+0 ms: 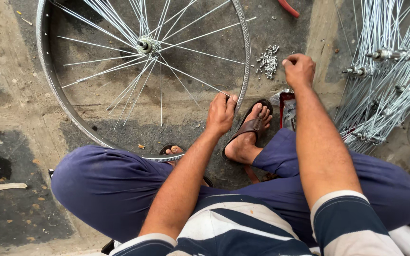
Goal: The person sits on the floor and laces a bicycle wheel by inserting spokes through the rim and hub, then securing them with nipples. The person repeatedly picks up nipples from a pile on the floor and tightens them by hand.
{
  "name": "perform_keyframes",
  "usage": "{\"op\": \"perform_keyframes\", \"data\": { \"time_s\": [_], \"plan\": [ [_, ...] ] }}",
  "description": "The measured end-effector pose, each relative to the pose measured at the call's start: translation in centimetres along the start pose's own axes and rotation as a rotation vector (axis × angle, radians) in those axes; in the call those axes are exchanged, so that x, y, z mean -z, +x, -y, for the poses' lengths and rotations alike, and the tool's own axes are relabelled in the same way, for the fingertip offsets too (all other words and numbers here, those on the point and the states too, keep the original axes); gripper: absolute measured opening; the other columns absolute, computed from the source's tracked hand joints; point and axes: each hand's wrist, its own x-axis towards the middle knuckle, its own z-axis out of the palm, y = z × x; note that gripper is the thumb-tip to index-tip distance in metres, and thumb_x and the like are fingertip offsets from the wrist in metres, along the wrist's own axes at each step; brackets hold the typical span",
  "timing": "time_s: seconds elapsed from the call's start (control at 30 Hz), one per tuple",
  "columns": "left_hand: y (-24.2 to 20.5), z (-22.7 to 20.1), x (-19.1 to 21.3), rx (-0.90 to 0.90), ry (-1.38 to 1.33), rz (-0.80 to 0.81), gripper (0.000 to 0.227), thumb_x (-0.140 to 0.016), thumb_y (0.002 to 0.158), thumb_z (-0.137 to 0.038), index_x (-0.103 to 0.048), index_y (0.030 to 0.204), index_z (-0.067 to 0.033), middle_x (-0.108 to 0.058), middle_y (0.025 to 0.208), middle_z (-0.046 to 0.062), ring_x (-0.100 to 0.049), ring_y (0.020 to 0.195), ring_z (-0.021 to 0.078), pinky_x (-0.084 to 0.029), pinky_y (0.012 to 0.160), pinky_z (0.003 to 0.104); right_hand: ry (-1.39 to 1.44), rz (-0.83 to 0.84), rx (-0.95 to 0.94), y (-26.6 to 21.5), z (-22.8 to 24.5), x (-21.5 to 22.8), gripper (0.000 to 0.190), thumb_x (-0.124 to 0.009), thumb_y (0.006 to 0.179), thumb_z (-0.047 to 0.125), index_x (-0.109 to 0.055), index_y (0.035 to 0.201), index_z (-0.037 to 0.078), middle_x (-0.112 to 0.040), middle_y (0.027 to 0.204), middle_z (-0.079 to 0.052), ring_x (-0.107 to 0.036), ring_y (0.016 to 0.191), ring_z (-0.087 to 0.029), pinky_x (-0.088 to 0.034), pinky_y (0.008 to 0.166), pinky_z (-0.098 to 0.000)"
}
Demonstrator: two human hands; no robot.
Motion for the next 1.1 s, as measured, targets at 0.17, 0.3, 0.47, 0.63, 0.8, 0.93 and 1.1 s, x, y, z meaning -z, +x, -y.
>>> {"op": "perform_keyframes", "data": {
  "time_s": [0.17, 0.3, 0.47, 0.63, 0.8, 0.93, 1.1],
  "plan": [
    [-0.2, 0.0, 0.3, 0.045, -0.192, 0.033, 0.026, -0.062, 0.099, -0.028, -0.064, 0.108, -0.0039, -0.067, 0.098, 0.017, -0.066, 0.089, 0.0348, -0.052, 0.079, 0.043, -0.16, -0.064, -0.172, 3.2, 2.9, -1.8, 0.025, -0.083, 0.087, 0.032, -0.082, 0.096, 0.009, -0.076, 0.096, -0.017, -0.073, 0.09, -0.035, -0.057, 0.086, -0.0446],
    [-0.1, -0.3, 0.3, -0.001, -0.118, 0.009, 0.024, -0.061, 0.101, -0.028, -0.064, 0.108, -0.0048, -0.067, 0.101, 0.017, -0.067, 0.093, 0.0331, -0.052, 0.081, 0.043, -0.314, -0.056, -0.221, 5.0, 4.5, -3.3, 0.024, -0.084, 0.081, 0.033, -0.081, 0.094, 0.012, -0.075, 0.098, -0.018, -0.073, 0.091, -0.036, -0.057, 0.082, -0.0452],
    [-0.2, -0.6, 0.2, 0.034, -0.088, -0.03, 0.024, -0.063, 0.1, -0.028, -0.065, 0.107, -0.0051, -0.067, 0.101, 0.017, -0.067, 0.09, 0.0336, -0.052, 0.08, 0.042, -0.57, 0.034, -0.162, 5.9, 5.2, -4.3, 0.024, -0.077, 0.088, 0.027, -0.079, 0.094, 0.004, -0.075, 0.099, -0.023, -0.074, 0.091, -0.038, -0.06, 0.077, -0.0454],
    [-0.2, -0.4, 0.3, 0.026, -0.145, 0.011, 0.024, -0.062, 0.101, -0.028, -0.064, 0.106, -0.0044, -0.067, 0.098, 0.016, -0.066, 0.089, 0.0334, -0.052, 0.079, 0.042, -0.75, 0.127, 0.123, 5.4, 6.5, -4.1, 0.018, -0.071, 0.085, 0.015, -0.08, 0.097, 0.006, -0.075, 0.101, -0.024, -0.074, 0.094, -0.041, -0.06, 0.082, -0.0488],
    [-0.4, -0.5, 0.2, -0.021, -0.045, -0.068, 0.024, -0.065, 0.101, -0.028, -0.065, 0.102, -0.0042, -0.067, 0.097, 0.016, -0.066, 0.09, 0.0318, -0.051, 0.08, 0.041, -0.694, 0.175, 0.132, 4.4, 9.9, -2.8, 0.021, -0.072, 0.079, 0.018, -0.08, 0.096, 0.008, -0.075, 0.1, -0.024, -0.073, 0.094, -0.042, -0.059, 0.083, -0.0489],
    [-0.1, 0.0, 0.5, 0.056, -0.23, 0.016, 0.026, -0.063, 0.096, -0.028, -0.065, 0.106, -0.0046, -0.066, 0.097, 0.017, -0.067, 0.085, 0.0349, -0.053, 0.077, 0.043, -0.545, 0.139, 0.041, 3.1, 11.0, -2.0, 0.022, -0.074, 0.075, 0.021, -0.08, 0.094, 0.01, -0.075, 0.097, -0.022, -0.072, 0.092, -0.04, -0.058, 0.083, -0.0475],
    [0.3, 0.7, -0.7, -0.004, -0.004, -0.079, 0.028, -0.065, 0.1, -0.031, -0.067, 0.102, -0.0024, -0.068, 0.096, 0.019, -0.065, 0.092, 0.0381, -0.05, 0.081, 0.046, 0.355, 0.277, -0.334, 1.9, 9.2, -1.1, 0.016, -0.071, 0.087, 0.018, -0.073, 0.091, 0.003, -0.077, 0.088, -0.016, -0.074, 0.075, -0.025, -0.06, 0.069, -0.0389]
  ]
}}
